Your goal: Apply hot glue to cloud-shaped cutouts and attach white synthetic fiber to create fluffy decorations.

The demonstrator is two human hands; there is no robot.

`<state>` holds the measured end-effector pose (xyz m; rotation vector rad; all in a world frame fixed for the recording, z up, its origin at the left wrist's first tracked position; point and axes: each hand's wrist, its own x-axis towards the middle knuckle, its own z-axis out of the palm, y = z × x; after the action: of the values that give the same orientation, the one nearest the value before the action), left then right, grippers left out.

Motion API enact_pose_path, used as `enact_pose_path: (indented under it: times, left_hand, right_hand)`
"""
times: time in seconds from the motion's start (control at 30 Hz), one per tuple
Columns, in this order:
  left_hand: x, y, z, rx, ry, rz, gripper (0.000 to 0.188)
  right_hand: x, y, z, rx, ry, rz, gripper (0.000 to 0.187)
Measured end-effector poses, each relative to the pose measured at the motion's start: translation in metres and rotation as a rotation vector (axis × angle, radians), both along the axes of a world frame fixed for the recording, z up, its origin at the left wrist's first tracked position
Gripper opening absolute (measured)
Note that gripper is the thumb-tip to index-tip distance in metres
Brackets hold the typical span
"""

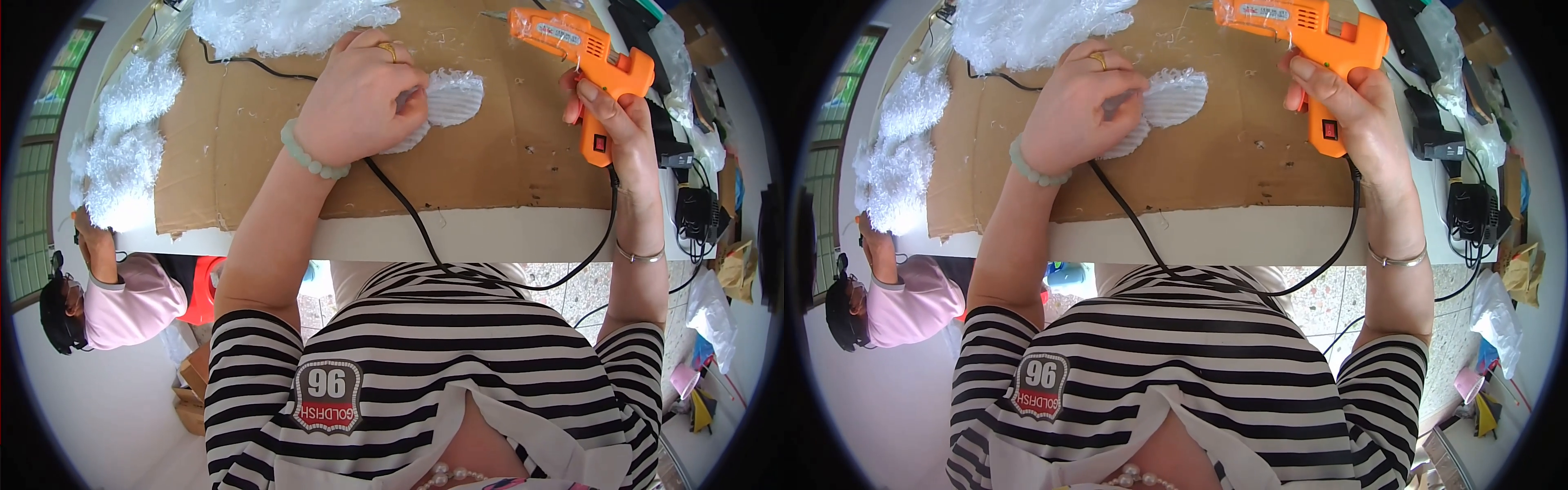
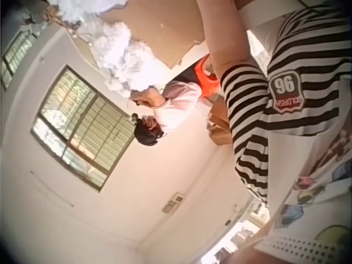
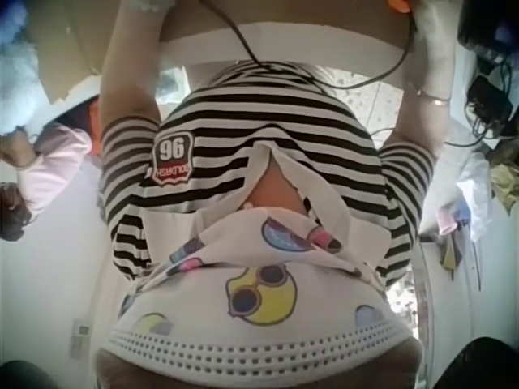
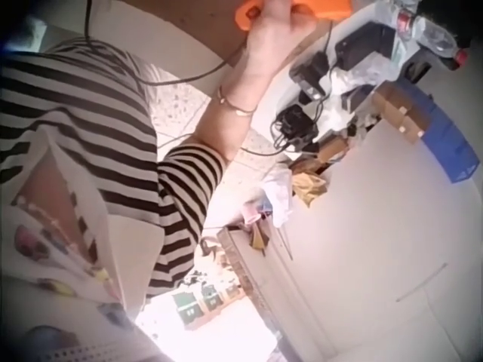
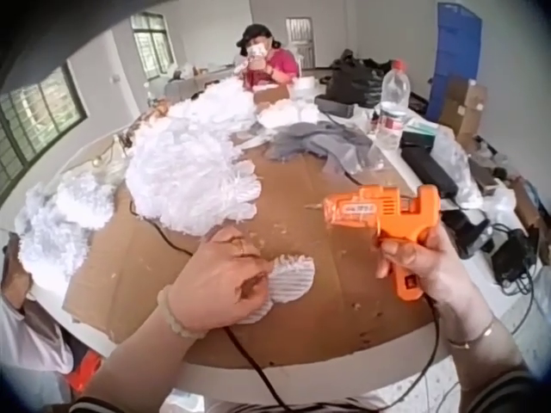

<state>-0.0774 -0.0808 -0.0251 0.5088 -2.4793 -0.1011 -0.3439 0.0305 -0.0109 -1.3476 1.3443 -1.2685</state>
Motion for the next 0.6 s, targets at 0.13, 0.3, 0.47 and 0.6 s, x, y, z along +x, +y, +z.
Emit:
enact_pose_path:
  times: [0.13,0.3,0.47,0.6]
  left_hand:
    - [-0.004,0.003,-0.004,-0.122,0.031,0.004,0.010]
    - [-0.006,0.007,-0.006,-0.138,-0.067,-0.026,0.008]
    - [-0.008,0.011,-0.003,-0.231,-0.108,-0.016,0.005]
    - [-0.011,0.020,0.002,-0.273,-0.160,0.018,0.005]
  right_hand:
    - [0.003,0.000,0.001,0.024,-0.032,0.001,0.028]
    - [0.016,-0.003,0.011,0.114,-0.092,-0.030,0.031]
    - [0.035,-0.031,0.009,0.101,-0.049,0.024,0.036]
    - [0.048,-0.052,0.007,0.045,0.181,0.050,0.035]
